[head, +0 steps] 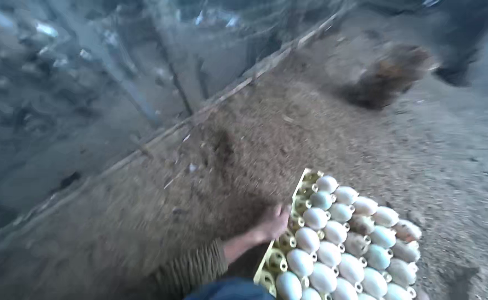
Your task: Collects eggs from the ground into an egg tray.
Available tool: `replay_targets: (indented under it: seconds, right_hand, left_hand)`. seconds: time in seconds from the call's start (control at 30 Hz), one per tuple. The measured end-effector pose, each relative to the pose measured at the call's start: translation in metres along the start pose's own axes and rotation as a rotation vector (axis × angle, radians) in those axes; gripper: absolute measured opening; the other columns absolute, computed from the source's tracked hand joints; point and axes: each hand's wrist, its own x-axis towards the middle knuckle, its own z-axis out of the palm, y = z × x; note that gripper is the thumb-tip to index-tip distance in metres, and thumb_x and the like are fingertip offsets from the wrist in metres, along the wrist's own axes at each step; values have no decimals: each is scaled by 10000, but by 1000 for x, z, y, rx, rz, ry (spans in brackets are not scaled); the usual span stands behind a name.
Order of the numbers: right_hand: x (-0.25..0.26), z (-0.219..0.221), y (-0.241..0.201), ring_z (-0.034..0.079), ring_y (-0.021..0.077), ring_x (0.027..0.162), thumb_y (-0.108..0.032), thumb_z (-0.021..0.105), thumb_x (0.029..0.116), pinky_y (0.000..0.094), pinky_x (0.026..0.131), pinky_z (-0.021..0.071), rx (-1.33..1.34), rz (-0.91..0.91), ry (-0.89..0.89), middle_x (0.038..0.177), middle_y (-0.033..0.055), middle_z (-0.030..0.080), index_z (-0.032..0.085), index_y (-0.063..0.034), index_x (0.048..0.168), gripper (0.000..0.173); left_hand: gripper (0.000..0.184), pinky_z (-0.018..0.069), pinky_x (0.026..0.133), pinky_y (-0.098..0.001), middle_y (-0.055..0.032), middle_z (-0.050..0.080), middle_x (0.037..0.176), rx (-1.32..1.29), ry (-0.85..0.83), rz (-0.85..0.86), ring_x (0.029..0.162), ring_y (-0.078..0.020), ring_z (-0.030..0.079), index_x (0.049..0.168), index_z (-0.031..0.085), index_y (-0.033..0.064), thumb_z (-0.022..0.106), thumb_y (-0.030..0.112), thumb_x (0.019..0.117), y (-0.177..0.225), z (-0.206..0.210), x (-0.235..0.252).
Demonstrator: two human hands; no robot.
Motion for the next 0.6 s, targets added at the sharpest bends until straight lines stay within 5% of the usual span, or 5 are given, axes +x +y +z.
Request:
replay_targets:
  seconds: [0.07, 0.13, 0.33, 0.6]
  right_hand:
    - [-7, 35, -23, 683, 6, 826, -319, 103, 1096, 264, 766, 603, -13, 9, -36, 870, -98, 693, 538, -166, 1116, 461]
    - [-7, 78, -37, 688, 9, 754, -324, 139, 1094, 265, 692, 608, -21, 52, -67, 795, -107, 699, 576, -190, 1037, 461]
    - [9, 225, -20, 686, 199, 874, -405, 258, 1079, 451, 733, 590, -275, 50, -295, 979, 92, 686, 600, -74, 1222, 498]
    - [4, 354, 48, 630, 358, 1088, -380, 237, 1117, 586, 912, 497, -781, 15, -497, 1183, 241, 646, 600, -3, 1319, 561]
  left_hand:
    - [498, 469, 1010, -514, -260, 622, 1230, -86, 95, -16, 1154, -332, 611, 1343, 549, -56, 303, 320, 1130, -11, -28, -23]
    - [504, 423, 1096, -508, -270, 578, 1355, -143, 224, -62, 1281, -330, 562, 1412, 507, -56, 282, 298, 1133, -31, -56, -46]
    - [520, 416, 1129, -440, -226, 539, 1432, -256, 634, -168, 1331, -255, 524, 1462, 474, -22, 197, 260, 1126, -125, -128, -106]
    - [503, 437, 1099, -484, -220, 578, 1388, -272, 818, -390, 1294, -279, 560, 1430, 518, 4, 240, 296, 1129, -251, -174, -172]
